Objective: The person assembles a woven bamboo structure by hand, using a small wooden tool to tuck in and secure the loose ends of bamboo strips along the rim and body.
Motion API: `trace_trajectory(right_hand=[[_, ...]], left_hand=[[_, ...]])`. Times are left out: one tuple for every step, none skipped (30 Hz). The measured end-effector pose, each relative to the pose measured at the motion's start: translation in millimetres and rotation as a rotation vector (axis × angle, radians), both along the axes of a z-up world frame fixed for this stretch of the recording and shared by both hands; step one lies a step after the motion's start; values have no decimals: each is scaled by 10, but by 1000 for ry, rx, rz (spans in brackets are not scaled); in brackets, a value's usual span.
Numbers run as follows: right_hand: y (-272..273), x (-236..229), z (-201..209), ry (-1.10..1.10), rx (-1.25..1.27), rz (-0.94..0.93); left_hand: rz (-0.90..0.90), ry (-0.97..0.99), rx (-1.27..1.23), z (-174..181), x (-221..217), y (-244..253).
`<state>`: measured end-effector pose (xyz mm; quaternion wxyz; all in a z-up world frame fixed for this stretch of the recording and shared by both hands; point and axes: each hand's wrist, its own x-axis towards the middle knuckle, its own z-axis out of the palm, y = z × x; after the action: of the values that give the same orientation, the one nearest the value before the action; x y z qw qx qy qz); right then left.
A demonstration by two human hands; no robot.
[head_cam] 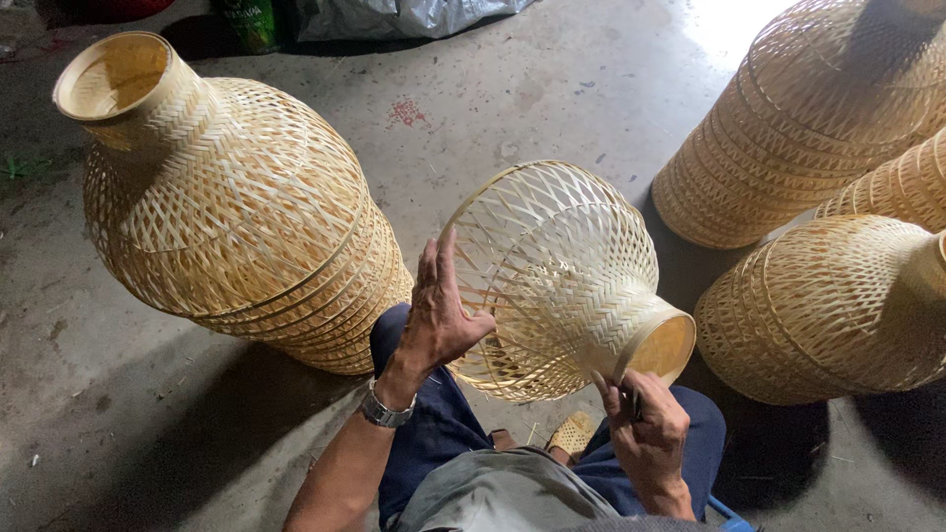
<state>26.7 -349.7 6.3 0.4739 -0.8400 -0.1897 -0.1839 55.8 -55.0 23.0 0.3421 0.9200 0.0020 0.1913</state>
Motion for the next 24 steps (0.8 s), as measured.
trace_trajectory(right_hand=[[-1, 2, -18, 15, 2, -1], [-3, 12, -31, 15, 2, -1], [-6, 18, -36, 33, -23, -15], [-6, 17, -33, 50, -48, -29], [-2, 14, -20, 50, -48, -29], [1, 7, 1, 32, -37, -8], [9, 4, 23, 16, -26, 12], [18, 10, 43, 17, -26, 13], [23, 14, 60, 13, -32, 14], [28, 16, 73, 9, -38, 16], [34, 15, 81, 12, -39, 17], [39, 14, 84, 10, -40, 16], [40, 6, 84, 8, -40, 15], [36, 2, 83, 11, -41, 16], [33, 6, 79, 19, -49, 16], [32, 6, 75, 26, -57, 15], [33, 6, 72, 26, -57, 15], [35, 6, 72, 21, -49, 18], [36, 5, 73, 17, -41, 21], [41, 2, 74, 17, -41, 22], [49, 2, 74, 10, -40, 20], [53, 2, 72, 3, -38, 19], [52, 2, 69, 2, -38, 19], [48, -2, 61, 15, -18, 31]], left_hand=[[16, 10, -26, -2, 2, 3], [32, 20, -53, -3, 5, 5], [32, 22, -53, -7, -2, 5], [33, 6, -67, -12, -10, 4], [34, -13, -81, -15, -10, 6], [35, -13, -81, -19, -11, 9], [27, -28, -81, -26, -16, 13], [19, -43, -81, -33, -20, 16], [20, -42, -81, -38, -20, 14], [25, -43, -82, -43, -15, 11], [32, -42, -84, -48, -17, 10], [33, -40, -85, -52, -20, 14], [30, -53, -92, -56, -26, 15], [26, -66, -99, -59, -33, 16], [27, -64, -100, -62, -34, 19], [26, -66, -110, -64, -35, 21], [24, -71, -120, -64, -33, 22], [24, -70, -121, -64, -33, 22], [19, -75, -125, -63, -34, 22], [15, -79, -130, -60, -36, 21], [16, -80, -130, -56, -42, 20], [19, -79, -140, -51, -53, 18], [23, -79, -149, -43, -59, 18], [24, -80, -149, -34, -60, 21]])
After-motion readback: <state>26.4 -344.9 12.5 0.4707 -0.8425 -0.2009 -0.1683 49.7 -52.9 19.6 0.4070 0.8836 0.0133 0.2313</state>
